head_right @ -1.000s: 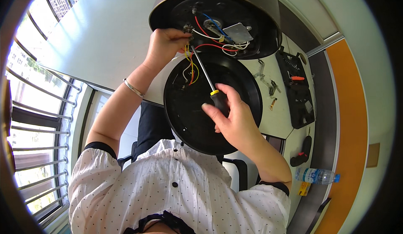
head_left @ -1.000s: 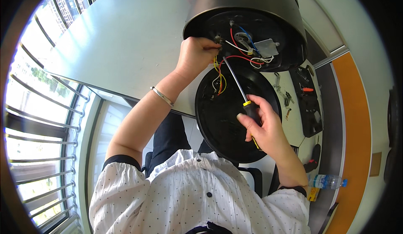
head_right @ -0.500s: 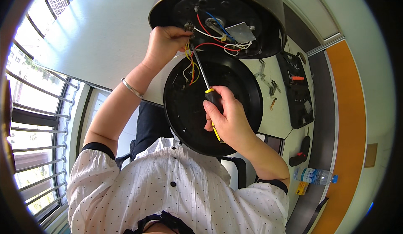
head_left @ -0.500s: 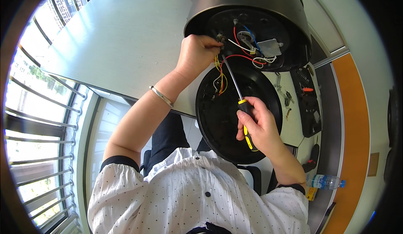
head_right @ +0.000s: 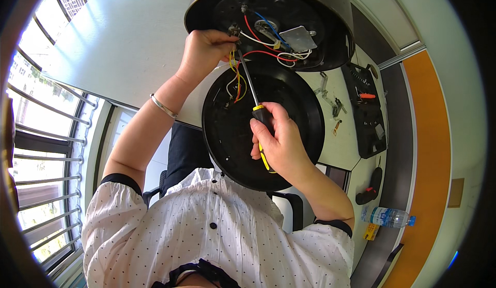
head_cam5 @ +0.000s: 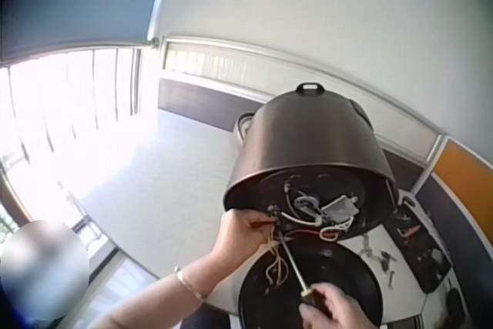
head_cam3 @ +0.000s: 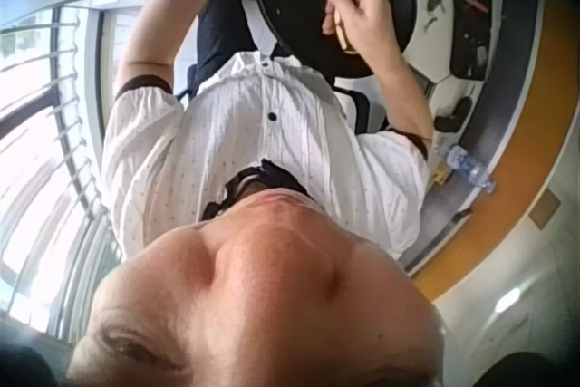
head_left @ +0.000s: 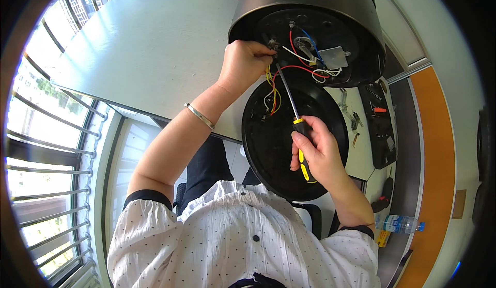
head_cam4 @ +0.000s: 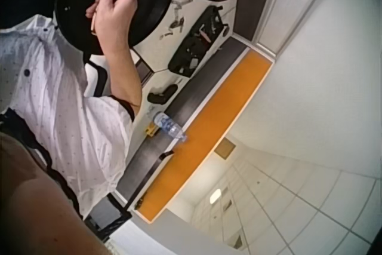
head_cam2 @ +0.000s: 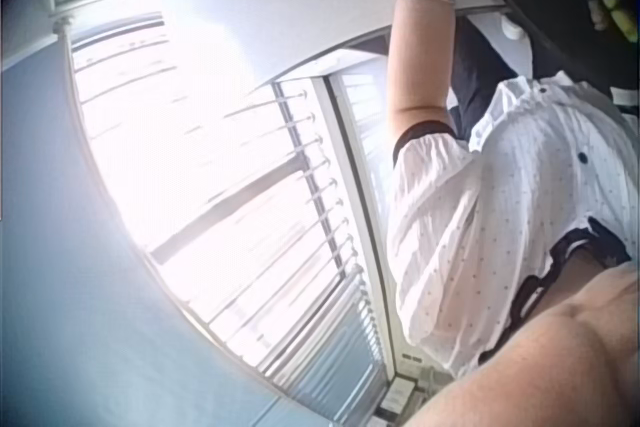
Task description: The person works on the internal wiring of a black cylindrical device, using a screwdriver to tighten connections and adjusting wires by hand. The task involves careful manipulation of small components inside the device's housing.
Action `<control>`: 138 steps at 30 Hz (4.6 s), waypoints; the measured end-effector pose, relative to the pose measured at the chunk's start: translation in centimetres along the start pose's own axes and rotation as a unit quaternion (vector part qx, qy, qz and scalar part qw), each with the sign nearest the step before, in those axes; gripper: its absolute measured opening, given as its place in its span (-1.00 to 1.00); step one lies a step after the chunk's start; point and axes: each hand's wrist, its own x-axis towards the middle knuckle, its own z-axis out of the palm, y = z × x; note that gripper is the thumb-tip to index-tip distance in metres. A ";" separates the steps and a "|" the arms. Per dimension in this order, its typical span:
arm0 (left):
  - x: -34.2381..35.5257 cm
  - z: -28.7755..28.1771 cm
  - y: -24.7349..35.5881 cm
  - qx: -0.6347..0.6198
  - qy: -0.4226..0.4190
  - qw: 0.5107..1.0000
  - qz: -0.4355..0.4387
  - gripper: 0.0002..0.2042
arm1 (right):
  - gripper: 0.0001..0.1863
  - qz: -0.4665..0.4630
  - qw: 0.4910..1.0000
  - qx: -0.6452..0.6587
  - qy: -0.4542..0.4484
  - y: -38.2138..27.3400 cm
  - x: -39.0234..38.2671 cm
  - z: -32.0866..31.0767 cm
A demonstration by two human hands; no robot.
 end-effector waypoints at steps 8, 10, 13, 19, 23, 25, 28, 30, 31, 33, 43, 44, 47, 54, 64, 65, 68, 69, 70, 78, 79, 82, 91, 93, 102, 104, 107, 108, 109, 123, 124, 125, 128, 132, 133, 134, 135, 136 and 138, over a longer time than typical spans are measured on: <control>0.1 0.1 -0.1 -0.008 0.000 1.000 -0.005 -0.83 | -0.69 0.066 0.965 0.254 -0.012 -0.7 -0.3 1.7; 0.1 0.1 -0.3 -0.014 -0.001 1.000 -0.010 -0.83 | -0.76 0.089 0.946 0.312 -0.005 -1.8 -0.3 2.1; 0.1 0.0 0.0 -0.005 -0.004 1.000 0.000 -0.83 | -0.78 0.107 0.914 0.391 -0.008 -2.2 -0.3 2.1; 0.0 0.0 0.2 -0.016 -0.006 1.000 -0.017 -0.83 | -0.76 0.090 0.865 0.494 -0.019 -1.4 -0.4 2.1; -0.1 0.0 0.6 0.001 -0.017 1.000 -0.015 -0.83 | -0.77 0.098 0.865 0.491 -0.025 -1.6 -0.4 2.0; 0.0 -0.1 0.4 0.010 -0.019 1.000 -0.023 -0.83 | -0.78 0.108 0.879 0.464 -0.013 -2.1 -0.5 2.3; 0.1 0.0 0.1 0.002 -0.013 1.000 -0.003 -0.83 | -0.84 0.087 0.851 0.517 -0.033 -2.2 -0.3 2.5; 0.1 0.1 -0.2 -0.020 -0.010 1.000 -0.005 -0.84 | -0.85 0.086 0.858 0.507 -0.018 -2.9 -0.3 3.0; 0.2 0.3 -0.3 -0.031 -0.010 0.999 -0.006 -0.85 | -0.82 0.085 0.884 0.460 -0.003 -3.0 -0.4 3.1; 0.1 0.3 -0.2 -0.038 -0.006 0.999 -0.006 -0.85 | -0.81 0.126 0.914 0.384 0.021 -3.8 -0.6 3.0; 0.0 0.1 0.6 -0.012 -0.020 1.000 0.006 -0.83 | -0.81 0.101 0.901 0.421 -0.009 -3.2 -0.4 2.3; 0.1 0.2 0.6 -0.017 -0.022 1.000 0.008 -0.83 | -0.79 0.100 0.902 0.419 0.003 -2.8 -0.2 2.3; 0.1 0.2 0.6 -0.022 -0.021 0.999 0.013 -0.83 | -0.75 0.096 0.911 0.402 -0.020 -2.1 0.0 1.5; -0.2 0.2 0.5 -0.025 -0.017 0.999 0.035 -0.84 | -0.78 0.080 0.897 0.436 -0.006 -2.7 -0.3 1.1; -0.1 0.4 0.4 -0.024 -0.014 0.999 0.038 -0.82 | -0.72 0.083 0.825 0.559 -0.014 -1.5 -0.5 1.6; -0.1 0.3 0.4 -0.025 -0.014 0.999 0.039 -0.82 | -0.71 0.078 0.825 0.560 -0.017 -1.3 -0.5 1.6; -0.1 0.3 0.3 -0.028 -0.017 0.999 0.043 -0.82 | -0.72 0.080 0.824 0.561 -0.020 -1.1 -0.4 1.6; -0.1 0.2 0.2 -0.028 -0.020 0.998 0.045 -0.82 | -0.74 0.086 0.821 0.565 -0.013 -1.2 -0.4 1.6; -0.1 0.2 0.1 -0.028 -0.023 0.998 0.048 -0.82 | -0.75 0.091 0.817 0.569 -0.007 -1.4 -0.4 1.7; -0.1 0.4 0.5 -0.026 -0.010 0.999 0.027 -0.85 | -0.83 0.097 0.810 0.577 -0.027 -0.8 0.2 2.0; -0.2 0.5 0.5 -0.030 -0.009 0.999 0.025 -0.85 | -0.83 0.098 0.825 0.557 -0.017 -1.1 0.2 1.9; -0.2 0.3 0.5 -0.022 -0.012 0.999 0.036 -0.84 | -0.84 0.086 0.880 0.467 -0.006 -1.7 0.2 1.2; -0.1 0.4 0.4 -0.023 -0.008 0.999 0.040 -0.84 | -0.82 0.046 0.959 0.279 0.012 -1.8 0.5 0.5; -0.1 0.6 0.6 -0.028 -0.009 0.999 0.035 -0.85 | -0.82 0.045 0.968 0.248 0.017 -1.7 0.6 0.4; -0.2 0.8 1.2 0.002 0.000 0.999 0.032 -0.88 | -0.58 -0.137 0.983 -0.105 0.057 -0.4 -1.2 -0.6; -0.1 0.8 1.1 0.010 -0.004 0.999 0.036 -0.88 | -0.53 -0.110 0.990 -0.084 0.008 -1.2 -2.2 -1.5; -0.2 0.4 0.8 0.020 -0.019 0.999 0.043 -0.89 | -0.57 -0.095 0.991 -0.089 -0.035 -1.6 -2.9 -3.0; -0.1 0.3 0.6 0.022 -0.026 0.998 0.047 -0.88 | -0.59 -0.141 0.984 -0.101 -0.044 -0.8 -2.9 -3.4; 0.0 0.2 0.5 0.024 -0.033 0.998 0.051 -0.88 | -0.60 -0.101 0.989 -0.071 -0.078 -0.6 -2.9 -3.7; -0.2 0.2 0.0 0.039 -0.031 0.997 0.063 -0.83 | -0.33 -0.004 0.982 0.113 -0.152 1.2 -3.0 -7.1; -0.2 0.2 -0.1 0.038 -0.029 0.997 0.059 -0.83 | -0.42 -0.033 0.986 0.071 -0.147 1.4 -3.0 -7.1; -0.1 0.3 0.0 0.038 -0.028 0.997 0.055 -0.83 | -0.49 -0.062 0.987 0.031 -0.142 1.7 -2.9 -7.0; -0.2 0.6 0.5 0.034 -0.030 0.998 0.054 -0.83 | -0.65 -0.079 0.990 -0.009 -0.114 2.2 -3.1 -6.5; 0.0 0.0 0.4 0.024 -0.047 0.997 0.061 -0.85 | -0.69 -0.043 0.981 0.102 -0.156 1.5 -2.5 -6.4; 0.1 0.1 0.5 0.009 -0.050 0.997 0.058 -0.85 | -0.68 -0.046 0.975 0.137 -0.170 1.7 -2.1 -6.6; 0.0 0.3 1.0 0.030 -0.038 0.998 0.044 -0.86 | -0.63 -0.028 0.963 0.191 -0.188 1.3 -1.9 -7.0; -0.1 0.1 1.0 0.028 -0.044 0.997 0.048 -0.86 | -0.61 -0.026 0.949 0.244 -0.199 1.3 -1.8 -7.1; 0.1 -0.1 0.6 0.024 -0.048 0.997 0.052 -0.86 | -0.59 -0.022 0.932 0.294 -0.209 1.6 -1.5 -7.2; 0.0 0.1 0.8 -0.017 -0.054 0.997 0.052 -0.86 | -0.54 -0.036 0.899 0.374 -0.226 2.5 -1.0 -7.3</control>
